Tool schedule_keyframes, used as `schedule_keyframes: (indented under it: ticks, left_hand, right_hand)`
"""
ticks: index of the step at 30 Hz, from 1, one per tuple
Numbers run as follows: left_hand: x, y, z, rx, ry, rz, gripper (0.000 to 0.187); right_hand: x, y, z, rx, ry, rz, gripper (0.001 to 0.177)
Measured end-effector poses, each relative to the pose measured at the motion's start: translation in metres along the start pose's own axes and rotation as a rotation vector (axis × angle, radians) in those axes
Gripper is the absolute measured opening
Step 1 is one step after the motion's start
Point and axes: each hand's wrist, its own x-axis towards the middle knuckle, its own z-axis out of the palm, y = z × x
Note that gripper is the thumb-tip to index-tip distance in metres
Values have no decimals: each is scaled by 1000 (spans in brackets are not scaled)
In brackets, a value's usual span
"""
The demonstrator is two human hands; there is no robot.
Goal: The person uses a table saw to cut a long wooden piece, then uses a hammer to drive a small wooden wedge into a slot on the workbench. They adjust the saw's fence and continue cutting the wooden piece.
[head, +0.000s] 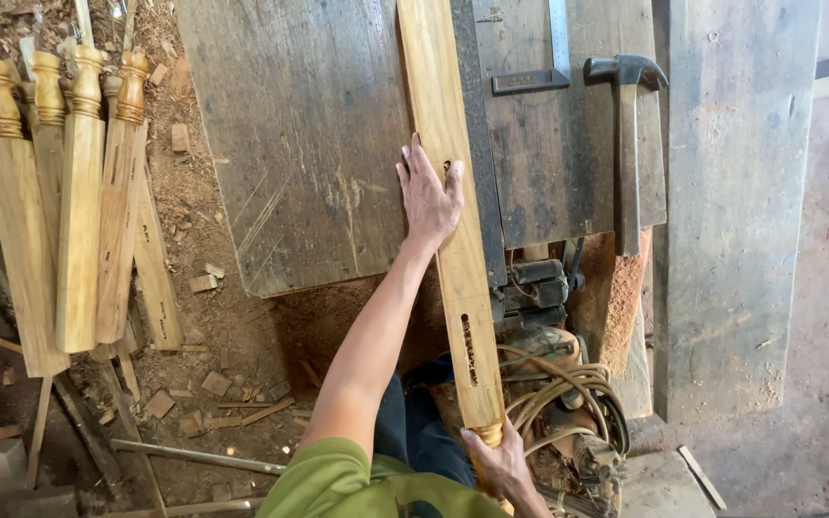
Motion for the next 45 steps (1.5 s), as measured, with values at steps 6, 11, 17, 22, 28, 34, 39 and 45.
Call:
schedule_keyframes:
  ticks: [6,11,17,22,28,34,39,45]
  left_hand:
    - [2,-1,1,-4,11,7,90]
    - [4,-1,3,15,8,-2,90]
    - [2,3,-3,25,13,11,88]
    - [3,-4,3,6,19,15,98]
    - [5,-4,1,17,-39,-58,102]
    - [4,-1,-4,-13,-7,6,96]
    - [9,-38,19,107,-9,-118,100]
    - [8,-19,4,75,-52,-118,106]
  right_hand:
    - [-2,-9,-1,-12,7,11,59]
    - [7,9,-1,-4,39,22,62]
    - [13,21,3,67,86,-26,71]
    - [-3,-14,-2,100,87,35,58]
    - [-6,-28,-8,43,40,111,56]
    - [-6,-27,-9,-77,49,118,60]
    - [-7,6,-8,-47,26,5,83]
    - [-9,-5,-4,-115,122,57,49]
